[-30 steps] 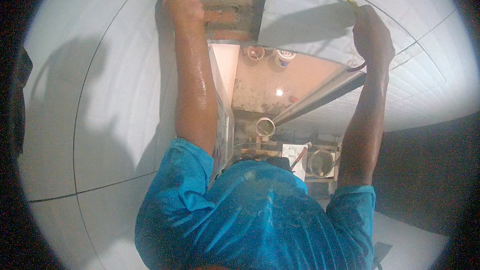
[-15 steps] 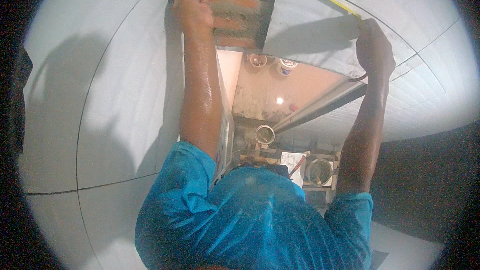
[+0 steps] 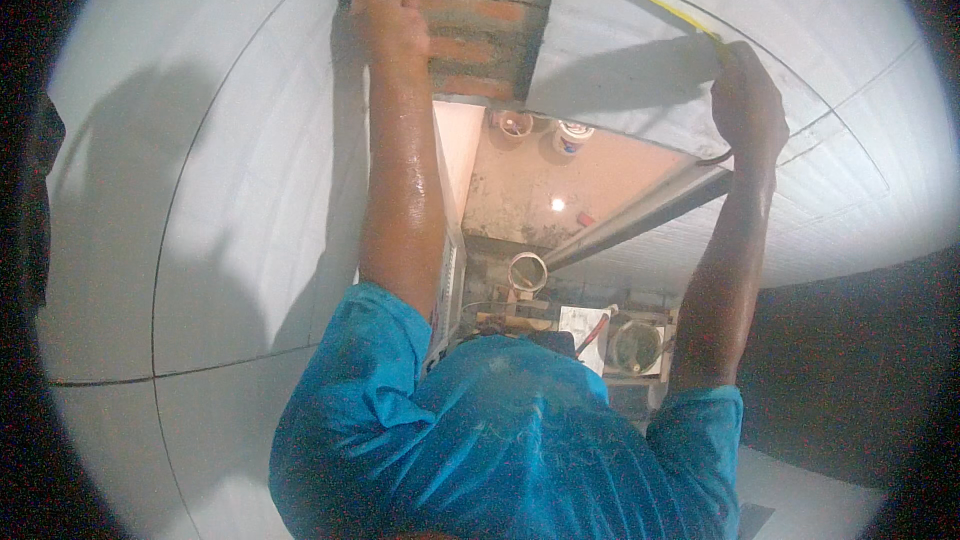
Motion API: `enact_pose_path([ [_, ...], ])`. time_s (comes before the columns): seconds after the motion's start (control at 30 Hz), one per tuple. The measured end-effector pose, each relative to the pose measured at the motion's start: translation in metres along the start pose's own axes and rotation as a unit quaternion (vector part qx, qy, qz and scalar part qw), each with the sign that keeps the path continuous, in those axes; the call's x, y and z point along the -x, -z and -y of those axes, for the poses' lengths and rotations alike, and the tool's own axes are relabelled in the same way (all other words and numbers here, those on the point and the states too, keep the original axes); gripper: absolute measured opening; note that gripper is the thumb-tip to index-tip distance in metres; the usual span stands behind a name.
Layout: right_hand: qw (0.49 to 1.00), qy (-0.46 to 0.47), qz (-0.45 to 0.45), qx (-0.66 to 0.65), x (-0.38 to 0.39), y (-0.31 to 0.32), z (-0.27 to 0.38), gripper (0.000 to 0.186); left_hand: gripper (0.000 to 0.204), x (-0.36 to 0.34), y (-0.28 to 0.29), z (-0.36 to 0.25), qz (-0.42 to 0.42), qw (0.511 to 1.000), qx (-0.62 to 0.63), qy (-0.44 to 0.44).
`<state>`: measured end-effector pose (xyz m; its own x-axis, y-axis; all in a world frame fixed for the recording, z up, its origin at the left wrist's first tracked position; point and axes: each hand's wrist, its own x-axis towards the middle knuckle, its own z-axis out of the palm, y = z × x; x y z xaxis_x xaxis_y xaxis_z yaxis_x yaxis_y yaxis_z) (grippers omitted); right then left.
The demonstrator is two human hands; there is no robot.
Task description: The person applies cement to a ceiling gap using a trowel and hawk, then measures the gap with a tape measure. They mark a white tile on a scaffold using a pencil and ruler, preparing it for cutting.
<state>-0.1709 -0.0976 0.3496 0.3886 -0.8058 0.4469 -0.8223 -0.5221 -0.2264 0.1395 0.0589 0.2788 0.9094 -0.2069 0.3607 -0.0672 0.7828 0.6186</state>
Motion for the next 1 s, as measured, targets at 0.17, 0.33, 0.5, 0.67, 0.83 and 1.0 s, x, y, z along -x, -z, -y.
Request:
enact_pose_path([
  [0.17,0.999,-0.027,0.009,0.018,0.002,0.004,0.0,0.026,0.037,0.003,-0.006,-0.002,-0.036,0.997,0.046,-0.046],
  [0.33,0.999,-0.031,-0.005,0.016,0.007,0.001,0.002,0.029,0.039,0.004,-0.007,-0.002,-0.03,0.996,0.015,-0.082],
  [0.5,1.0,-0.007,-0.031,-0.002,0.004,0.003,-0.004,0.037,0.056,0.004,-0.012,-0.009,-0.041,0.996,0.079,0.016],
  [0.67,0.998,-0.007,-0.06,0.0,-0.002,0.001,-0.007,0.037,0.043,0.003,-0.016,-0.011,-0.071,0.992,0.1,0.0],
  [0.83,0.998,-0.012,-0.06,0.003,-0.002,-0.003,-0.008,0.035,0.051,0.0,-0.012,-0.008,-0.044,0.995,0.089,0.01],
  [1.0,0.999,-0.004,-0.04,-0.001,-0.004,0.0,-0.011,0.035,0.055,0.001,-0.011,-0.008,-0.019,0.997,0.079,0.009],
])
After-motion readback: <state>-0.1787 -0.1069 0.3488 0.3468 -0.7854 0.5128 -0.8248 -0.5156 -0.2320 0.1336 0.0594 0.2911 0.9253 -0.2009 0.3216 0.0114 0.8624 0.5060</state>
